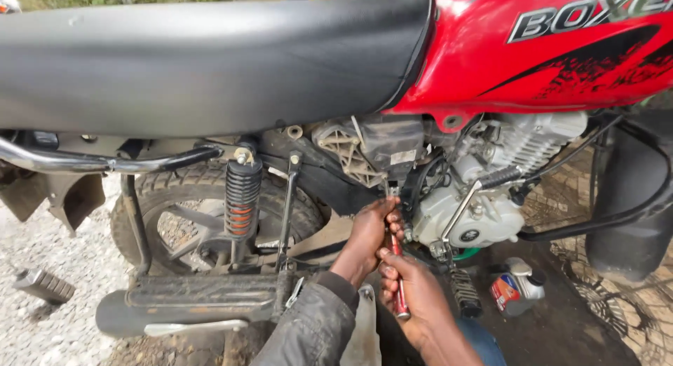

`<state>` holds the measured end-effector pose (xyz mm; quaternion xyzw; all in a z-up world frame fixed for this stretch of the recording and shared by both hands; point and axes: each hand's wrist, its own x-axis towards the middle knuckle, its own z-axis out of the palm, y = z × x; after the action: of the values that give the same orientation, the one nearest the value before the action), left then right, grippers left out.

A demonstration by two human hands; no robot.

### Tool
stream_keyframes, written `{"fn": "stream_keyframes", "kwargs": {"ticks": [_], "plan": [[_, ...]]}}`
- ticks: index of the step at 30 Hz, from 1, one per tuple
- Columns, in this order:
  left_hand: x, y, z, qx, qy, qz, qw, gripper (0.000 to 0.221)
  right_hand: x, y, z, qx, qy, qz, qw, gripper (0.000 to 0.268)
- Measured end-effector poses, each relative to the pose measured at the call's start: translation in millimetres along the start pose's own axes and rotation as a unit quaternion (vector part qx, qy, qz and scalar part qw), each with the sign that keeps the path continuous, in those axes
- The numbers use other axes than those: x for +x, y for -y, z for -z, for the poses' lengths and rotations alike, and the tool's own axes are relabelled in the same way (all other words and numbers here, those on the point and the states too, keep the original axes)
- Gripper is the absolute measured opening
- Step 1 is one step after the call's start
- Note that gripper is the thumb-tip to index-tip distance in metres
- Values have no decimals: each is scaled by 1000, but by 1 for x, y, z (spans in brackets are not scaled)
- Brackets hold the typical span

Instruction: Removing the side cover and air filter from a motorcycle using a screwdriver.

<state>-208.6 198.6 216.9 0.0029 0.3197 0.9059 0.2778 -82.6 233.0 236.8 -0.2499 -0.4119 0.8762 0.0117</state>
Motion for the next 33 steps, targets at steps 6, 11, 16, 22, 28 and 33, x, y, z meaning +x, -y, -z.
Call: {"fn": "stream_keyframes", "kwargs": {"ticks": [6, 11, 16, 22, 28, 33], "plan": [[12, -15, -3, 124, -71, -26, 989, 20, 8, 3, -1, 96, 66, -24, 993, 29], [8, -30, -9, 157, -41, 28, 986, 28, 17, 24, 23, 18, 64, -28, 997, 31], [20, -36, 5, 284, -89, 6, 955, 24, 8, 45, 22, -36, 68, 20, 997, 28], [11, -35, -5, 318, -100, -51, 941, 30, 24, 43, 21, -99, 78, 102, 987, 29], [-12, -46, -10, 356, -129, -100, 920, 22, -23, 40, -1, -130, 71, 66, 987, 31], [-50, -80, -20, 428, -182, -115, 878, 28, -45, -4, -8, -124, 86, 30, 988, 52]]}}
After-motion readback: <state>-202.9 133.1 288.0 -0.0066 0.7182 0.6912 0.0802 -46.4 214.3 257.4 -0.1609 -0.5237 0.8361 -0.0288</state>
